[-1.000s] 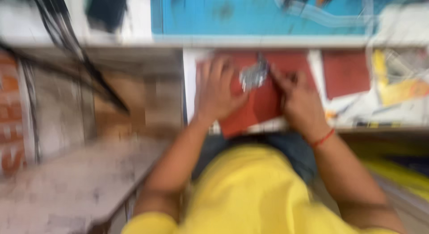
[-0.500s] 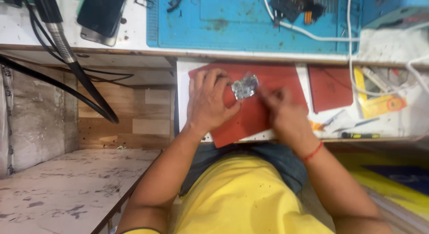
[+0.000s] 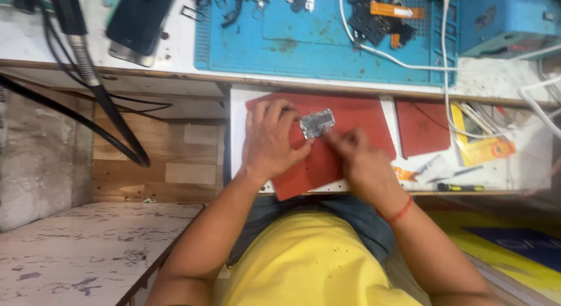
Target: The person scrubs a small silver electronic component on a red mat using a toothbrush, then uses a heat gun to blow air onto the component. The workspace is cluttered with various electronic parts and tools.
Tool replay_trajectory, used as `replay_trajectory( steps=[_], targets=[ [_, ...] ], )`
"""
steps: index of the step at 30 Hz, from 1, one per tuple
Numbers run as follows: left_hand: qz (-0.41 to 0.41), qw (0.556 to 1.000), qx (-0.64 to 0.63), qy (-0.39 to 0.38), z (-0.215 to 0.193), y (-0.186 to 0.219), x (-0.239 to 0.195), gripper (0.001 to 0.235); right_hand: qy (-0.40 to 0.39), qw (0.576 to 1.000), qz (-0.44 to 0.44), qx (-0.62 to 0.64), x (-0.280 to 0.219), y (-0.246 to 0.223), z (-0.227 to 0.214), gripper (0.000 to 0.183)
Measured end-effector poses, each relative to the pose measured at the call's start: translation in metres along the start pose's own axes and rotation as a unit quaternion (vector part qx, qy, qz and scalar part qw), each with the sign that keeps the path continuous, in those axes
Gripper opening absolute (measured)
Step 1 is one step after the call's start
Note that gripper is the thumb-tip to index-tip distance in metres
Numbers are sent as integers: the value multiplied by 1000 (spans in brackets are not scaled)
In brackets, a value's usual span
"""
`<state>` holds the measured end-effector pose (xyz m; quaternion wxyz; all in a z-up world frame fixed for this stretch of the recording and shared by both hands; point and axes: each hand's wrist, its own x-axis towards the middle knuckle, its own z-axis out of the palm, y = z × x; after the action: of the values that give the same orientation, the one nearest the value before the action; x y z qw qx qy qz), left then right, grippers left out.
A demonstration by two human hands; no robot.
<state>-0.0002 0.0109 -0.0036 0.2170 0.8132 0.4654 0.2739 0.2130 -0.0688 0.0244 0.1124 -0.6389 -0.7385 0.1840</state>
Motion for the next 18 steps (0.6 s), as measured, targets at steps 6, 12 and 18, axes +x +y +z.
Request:
replay_trajectory(
  steps=[6, 12, 18],
  targets=[
    [1, 1000, 2, -3, 2, -1, -1, 47, 43, 998, 41, -10, 1, 0, 0, 60],
    [3, 1000, -2, -5, -2, 1, 3, 48, 37, 995, 86, -23, 2, 0, 1, 59],
    [8, 1000, 4, 3, -4, 0, 3, 48, 65, 998, 3, 20, -1, 2, 6, 62]
  ],
)
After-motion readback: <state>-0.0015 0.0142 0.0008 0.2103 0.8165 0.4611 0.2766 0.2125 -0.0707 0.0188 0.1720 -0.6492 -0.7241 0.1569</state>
